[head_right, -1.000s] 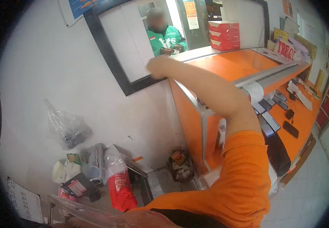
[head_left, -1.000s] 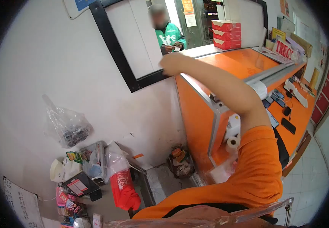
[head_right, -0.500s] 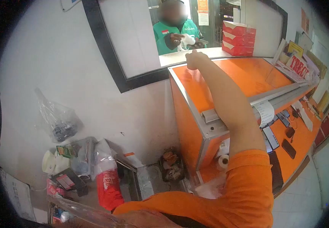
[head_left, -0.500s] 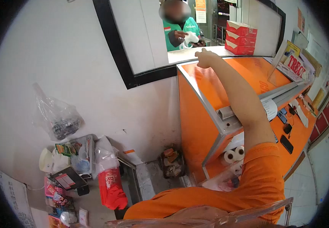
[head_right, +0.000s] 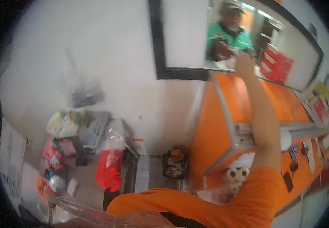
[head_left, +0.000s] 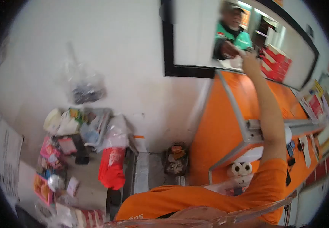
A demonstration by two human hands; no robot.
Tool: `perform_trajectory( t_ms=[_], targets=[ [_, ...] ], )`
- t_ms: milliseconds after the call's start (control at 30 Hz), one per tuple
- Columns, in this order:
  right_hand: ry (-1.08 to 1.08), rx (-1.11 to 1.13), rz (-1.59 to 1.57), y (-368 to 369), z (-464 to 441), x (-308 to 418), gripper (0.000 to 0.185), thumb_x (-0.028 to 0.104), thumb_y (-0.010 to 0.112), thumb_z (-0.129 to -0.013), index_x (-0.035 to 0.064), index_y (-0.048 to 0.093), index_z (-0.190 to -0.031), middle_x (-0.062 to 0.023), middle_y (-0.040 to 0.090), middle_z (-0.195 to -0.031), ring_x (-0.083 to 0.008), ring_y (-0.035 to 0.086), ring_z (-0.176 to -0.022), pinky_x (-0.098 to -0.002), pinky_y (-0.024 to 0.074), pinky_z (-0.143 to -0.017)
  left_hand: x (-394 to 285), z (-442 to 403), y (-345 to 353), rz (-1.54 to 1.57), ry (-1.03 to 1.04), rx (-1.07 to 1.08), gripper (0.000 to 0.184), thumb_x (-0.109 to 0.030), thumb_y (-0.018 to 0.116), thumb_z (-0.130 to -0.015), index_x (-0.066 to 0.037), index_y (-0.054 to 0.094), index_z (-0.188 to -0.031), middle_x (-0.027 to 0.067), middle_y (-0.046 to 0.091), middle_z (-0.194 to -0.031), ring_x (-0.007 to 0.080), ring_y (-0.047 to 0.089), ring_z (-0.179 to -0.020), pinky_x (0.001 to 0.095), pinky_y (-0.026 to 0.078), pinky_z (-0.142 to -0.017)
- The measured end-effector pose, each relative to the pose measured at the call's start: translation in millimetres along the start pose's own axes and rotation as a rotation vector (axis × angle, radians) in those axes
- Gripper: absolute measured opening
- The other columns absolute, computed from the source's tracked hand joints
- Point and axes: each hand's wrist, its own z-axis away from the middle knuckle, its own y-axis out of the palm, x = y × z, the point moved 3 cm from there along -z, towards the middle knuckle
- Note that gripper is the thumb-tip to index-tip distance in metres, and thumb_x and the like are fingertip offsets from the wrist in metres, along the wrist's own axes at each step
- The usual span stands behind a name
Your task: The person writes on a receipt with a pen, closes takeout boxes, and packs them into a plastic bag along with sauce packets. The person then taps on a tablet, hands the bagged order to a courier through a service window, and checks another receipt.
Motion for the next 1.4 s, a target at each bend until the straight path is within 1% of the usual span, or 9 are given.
perform_trajectory(
  t_ms=[67,267,533,667,767,867,1067,1267,1400],
  targets=[
    [-0.012,-0.043,-0.047,38,-25,-26,0.034,0.007,0.045,-0.081,0.013,0.062,-0.111,-0.0177,0.061,-0.09,-0.0366,0.059,-0.089,-0.045,0.0474,-0.08,31,6,-4,-0.009,-0.033,0.035,0.048,-0.032,0.051,-0.09,0.0,0.046,-0.124,0.0178,0.05,-0.124,0.0252,0.049,-0.114,0.0356,0.038,-0.096],
    [-0.128,-0.169,-0.367,-61,-26,16,0.032,-0.001,0.047,-0.079,-0.0007,0.054,-0.11,-0.0243,0.057,-0.101,-0.0404,0.054,-0.095,-0.0438,0.0436,-0.082,41,100,-24,0.17,0.461,-0.355,0.035,-0.032,0.059,-0.087,-0.003,0.059,-0.106,0.0102,0.065,-0.098,0.0202,0.061,-0.086,0.0337,0.049,-0.075],
    [-0.916,0.072,-1.03,-334,156,326,0.029,-0.002,0.052,-0.079,0.0006,0.054,-0.108,-0.0184,0.059,-0.104,-0.0362,0.057,-0.097,-0.0394,0.0447,-0.085,-34,356,-85,-0.061,1.237,-0.866,0.046,-0.024,0.065,-0.083,-0.007,0.048,-0.123,0.016,0.046,-0.126,0.0313,0.045,-0.116,0.0403,0.035,-0.099],
    [-1.517,-0.364,-1.394,-427,295,429,0.03,0.006,0.057,-0.072,0.0,0.057,-0.102,-0.0139,0.054,-0.088,-0.0308,0.054,-0.078,-0.0421,0.0438,-0.071,3,434,-85,-0.113,1.187,-1.145,0.069,-0.032,0.068,-0.08,-0.002,0.035,-0.133,0.0212,0.035,-0.135,0.0365,0.034,-0.125,0.0425,0.028,-0.104],
    [-1.519,-0.094,-1.879,-473,372,486,0.032,0.007,0.059,-0.072,0.002,0.058,-0.104,-0.0121,0.053,-0.087,-0.0295,0.053,-0.077,-0.038,0.0436,-0.068,69,442,-70,-0.015,1.085,-1.174,0.081,-0.045,0.062,-0.082,0.001,0.024,-0.137,0.0245,0.032,-0.134,0.0378,0.029,-0.129,0.0426,0.024,-0.107],
    [-1.583,0.184,-2.15,-517,443,512,0.029,0.008,0.058,-0.078,-0.0006,0.058,-0.106,-0.0154,0.058,-0.091,-0.0326,0.057,-0.087,-0.0383,0.0446,-0.085,138,439,-33,0.949,1.333,-0.919,0.083,-0.054,0.052,-0.086,0.001,0.019,-0.138,0.0218,0.024,-0.141,0.0347,0.023,-0.134,0.0426,0.023,-0.108],
    [-2.193,0.653,-2.421,-571,547,541,0.036,0.03,0.051,-0.089,0.001,0.058,-0.11,-0.0128,0.06,-0.091,-0.0332,0.057,-0.089,-0.0428,0.033,-0.101,231,456,9,1.604,1.203,-1.399,0.086,-0.064,0.038,-0.084,-0.008,0.011,-0.143,0.0139,0.018,-0.147,0.0288,0.018,-0.136,0.0435,0.017,-0.11],
    [-1.46,1.104,-2.29,-577,632,692,0.024,0.018,0.061,-0.084,0.0012,0.057,-0.101,-0.0157,0.056,-0.098,-0.0248,0.054,-0.092,-0.0335,0.0433,-0.083,290,507,42,1.874,0.993,-1.919,0.073,-0.035,0.058,-0.087,-0.008,0.017,-0.141,0.0218,0.036,-0.138,0.0392,0.042,-0.122,0.0506,0.041,-0.096],
    [-0.864,0.497,-2.033,-555,710,837,0.051,0.024,0.076,-0.067,0.0015,0.054,-0.107,-0.018,0.053,-0.104,-0.0326,0.05,-0.099,-0.0432,0.0391,-0.089,293,519,75,1.986,0.863,-1.908,0.06,-0.009,0.053,-0.086,-0.002,0.022,-0.138,0.0225,0.041,-0.134,0.0409,0.05,-0.114,0.0517,0.046,-0.092]
  ],
)
